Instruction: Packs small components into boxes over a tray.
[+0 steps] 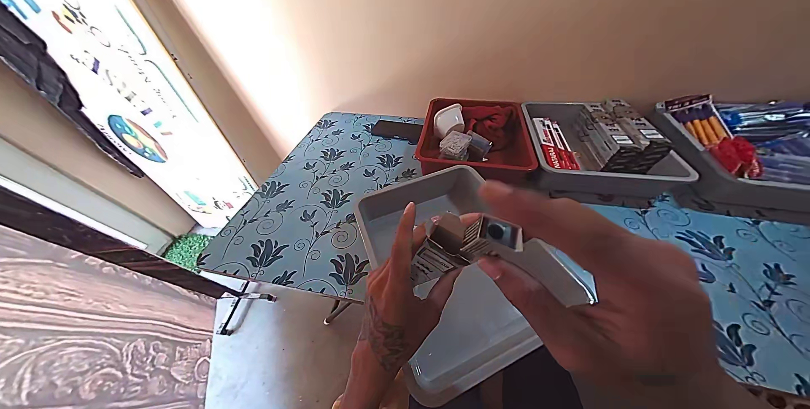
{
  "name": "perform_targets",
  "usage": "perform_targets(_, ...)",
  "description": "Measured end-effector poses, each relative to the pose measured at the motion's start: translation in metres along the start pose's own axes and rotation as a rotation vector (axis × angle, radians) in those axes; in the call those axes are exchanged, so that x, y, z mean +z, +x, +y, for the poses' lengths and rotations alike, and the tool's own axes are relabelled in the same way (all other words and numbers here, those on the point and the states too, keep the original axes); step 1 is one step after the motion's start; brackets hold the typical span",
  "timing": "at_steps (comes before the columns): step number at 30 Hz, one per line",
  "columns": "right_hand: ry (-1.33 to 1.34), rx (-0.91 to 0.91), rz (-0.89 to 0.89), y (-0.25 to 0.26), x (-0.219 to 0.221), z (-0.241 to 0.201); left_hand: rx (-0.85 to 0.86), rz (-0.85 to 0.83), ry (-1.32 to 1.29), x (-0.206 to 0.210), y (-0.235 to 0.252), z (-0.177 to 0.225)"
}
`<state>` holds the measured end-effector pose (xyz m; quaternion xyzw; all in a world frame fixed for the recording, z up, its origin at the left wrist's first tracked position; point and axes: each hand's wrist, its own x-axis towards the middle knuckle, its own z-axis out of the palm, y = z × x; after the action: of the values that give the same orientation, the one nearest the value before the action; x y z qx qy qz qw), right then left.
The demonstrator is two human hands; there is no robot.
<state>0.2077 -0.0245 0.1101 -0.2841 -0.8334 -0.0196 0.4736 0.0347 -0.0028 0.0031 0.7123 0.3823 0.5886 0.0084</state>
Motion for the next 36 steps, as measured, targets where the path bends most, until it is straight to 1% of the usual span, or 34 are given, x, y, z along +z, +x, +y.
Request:
perform_targets(2, -0.02, -0.026, -0.026, -0.001, 0.004, 0.003, -0.001, 0.003, 0.001, 0.0, 0.0, 0.0)
perform_targets(6, -0.001, 0.004, -0.089, -0.001, 0.004, 0.007, 0.011, 0.008, -0.02, 0.003, -0.001, -0.001)
perform_targets(10, -0.22, -0.07, -0.125, 0.004, -0.002, 0.008, 0.02, -0.005, -0.032, 0.004, -0.001, -0.001)
perform_targets(13, -0.359, -0.111, -0.231, 0.007, -0.006, 0.012, 0.031, -0.008, -0.034, 0.006, -0.002, -0.001)
perform_targets(18, -0.355, -0.154, -0.408, 0.022, -0.022, 0.016, 0.042, -0.009, -0.03, 0.009, -0.001, 0.002)
perform_targets(24, -0.387, -0.221, -0.464, 0.033, -0.021, 0.018, 0.032, -0.013, -0.035, 0.004, -0.001, 0.001)
perform_targets(29, -0.427, -0.235, -0.679, 0.04, -0.029, 0.019, 0.039, -0.027, -0.071, 0.006, -0.001, 0.001)
perform_targets(33, -0.45, -0.25, -0.755, 0.041, -0.026, 0.018, 0.046, -0.034, -0.057, 0.007, -0.001, 0.002)
perform_targets(36, -0.465, -0.225, -0.798, 0.042, -0.027, 0.017, 0.057, -0.035, -0.053, 0.009, -0.001, 0.003)
